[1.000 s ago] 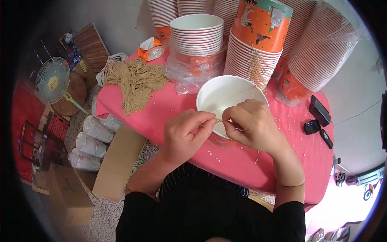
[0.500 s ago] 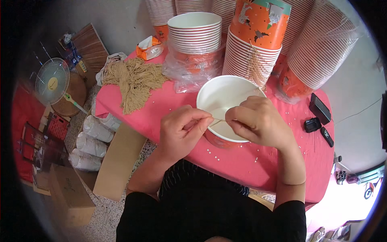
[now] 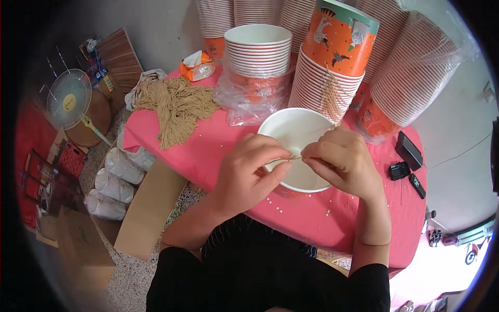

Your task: Tying thin strings through pre-punched holes in the rims of paper bowls for packaging.

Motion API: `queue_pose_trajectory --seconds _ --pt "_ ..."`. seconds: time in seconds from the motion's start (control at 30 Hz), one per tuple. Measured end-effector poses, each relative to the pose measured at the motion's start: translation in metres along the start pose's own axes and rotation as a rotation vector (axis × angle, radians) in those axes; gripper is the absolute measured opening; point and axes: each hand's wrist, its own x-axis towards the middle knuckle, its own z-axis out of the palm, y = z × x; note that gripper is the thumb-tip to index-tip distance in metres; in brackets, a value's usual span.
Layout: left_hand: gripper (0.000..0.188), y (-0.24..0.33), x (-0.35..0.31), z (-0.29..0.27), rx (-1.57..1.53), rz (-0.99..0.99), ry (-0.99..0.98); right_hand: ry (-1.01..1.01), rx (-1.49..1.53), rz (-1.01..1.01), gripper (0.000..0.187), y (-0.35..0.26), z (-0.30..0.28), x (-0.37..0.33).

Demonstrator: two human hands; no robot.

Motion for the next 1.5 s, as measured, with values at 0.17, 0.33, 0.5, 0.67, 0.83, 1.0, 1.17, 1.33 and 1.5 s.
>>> queue_pose_trajectory --seconds 0.17,0.33,0.5,0.67,0.83,1.0,1.17,1.33,1.5 --pt "0.011 -0.003 0.001 0.006 0.001 -0.011 0.006 0.044 0.003 -0.005 0.014 -0.002 0.001 0.001" --pt "0.008 0.002 0.001 -0.001 0.046 -0.037 -0.026 0.086 -0.209 -0.084 0.017 -0.002 0.002 0.002" --pt "0.007 -0.002 -0.005 -0.015 -0.025 -0.129 -0.129 0.144 -0.295 -0.146 0.021 -0.004 -0.002 0.003" --pt "0.008 -0.007 -0.019 -0.021 0.018 -0.163 -0.093 0.272 -0.304 -0.047 0.018 0.015 -0.02 -0.004" --pt "0.01 -0.01 -0.024 -0.02 0.09 -0.161 -0.1 0.329 -0.254 0.072 0.016 0.023 -0.022 -0.009" --pt "0.017 -0.013 -0.023 -0.024 -0.127 -0.309 -0.109 0.287 -0.16 0.23 0.013 0.019 -0.028 -0.011" --pt "0.032 -0.034 -0.018 -0.025 -0.036 -0.138 -0.141 0.264 -0.145 0.231 0.011 0.017 -0.031 -0.012" --pt "0.033 -0.034 -0.018 -0.018 -0.074 -0.047 -0.238 0.247 -0.01 0.293 0.008 0.013 -0.038 -0.013" --pt "0.018 -0.043 -0.018 -0.022 -0.005 -0.002 -0.305 0.247 0.065 0.31 0.007 0.012 -0.043 -0.014"
